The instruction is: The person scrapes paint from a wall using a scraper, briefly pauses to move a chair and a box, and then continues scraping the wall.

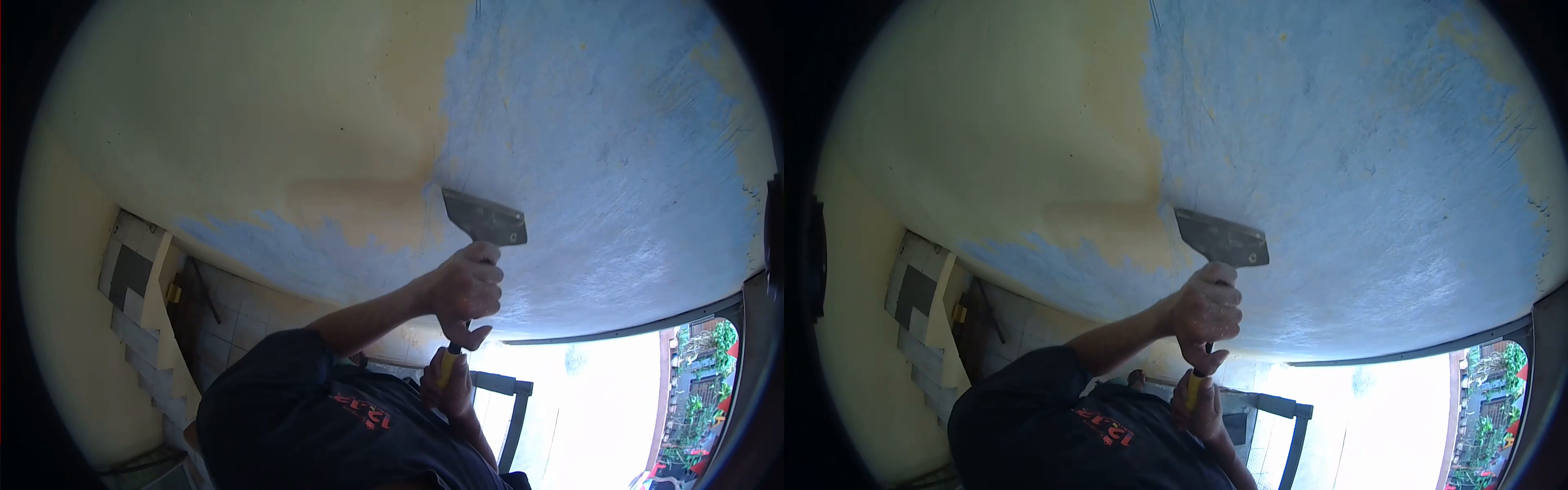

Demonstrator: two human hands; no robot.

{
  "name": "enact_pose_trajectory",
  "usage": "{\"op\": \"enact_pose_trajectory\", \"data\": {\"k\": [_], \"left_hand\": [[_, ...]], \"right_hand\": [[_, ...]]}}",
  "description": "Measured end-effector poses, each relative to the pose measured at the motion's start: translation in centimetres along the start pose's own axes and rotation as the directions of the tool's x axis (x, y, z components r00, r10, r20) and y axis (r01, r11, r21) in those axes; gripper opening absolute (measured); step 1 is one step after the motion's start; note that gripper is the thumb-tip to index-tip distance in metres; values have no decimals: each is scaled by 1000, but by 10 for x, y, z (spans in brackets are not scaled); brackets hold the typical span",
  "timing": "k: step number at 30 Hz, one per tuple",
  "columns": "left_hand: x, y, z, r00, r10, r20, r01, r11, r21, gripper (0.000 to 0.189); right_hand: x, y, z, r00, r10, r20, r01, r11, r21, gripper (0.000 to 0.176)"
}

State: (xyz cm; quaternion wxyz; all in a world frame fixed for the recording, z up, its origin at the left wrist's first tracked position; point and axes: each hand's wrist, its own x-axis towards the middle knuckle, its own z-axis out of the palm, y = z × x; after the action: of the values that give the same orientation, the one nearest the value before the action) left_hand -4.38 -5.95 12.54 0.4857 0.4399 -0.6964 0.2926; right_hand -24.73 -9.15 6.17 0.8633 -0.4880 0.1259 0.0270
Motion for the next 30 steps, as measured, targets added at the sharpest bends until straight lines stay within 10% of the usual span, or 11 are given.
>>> {"op": "enact_pose_trajectory", "data": {"k": [30], "left_hand": [[-7,6,-1,999,-46,4,46,999,27,27]], "right_hand": [[-3,6,-7,999,29,26,-29,1000,-1,59]]}}
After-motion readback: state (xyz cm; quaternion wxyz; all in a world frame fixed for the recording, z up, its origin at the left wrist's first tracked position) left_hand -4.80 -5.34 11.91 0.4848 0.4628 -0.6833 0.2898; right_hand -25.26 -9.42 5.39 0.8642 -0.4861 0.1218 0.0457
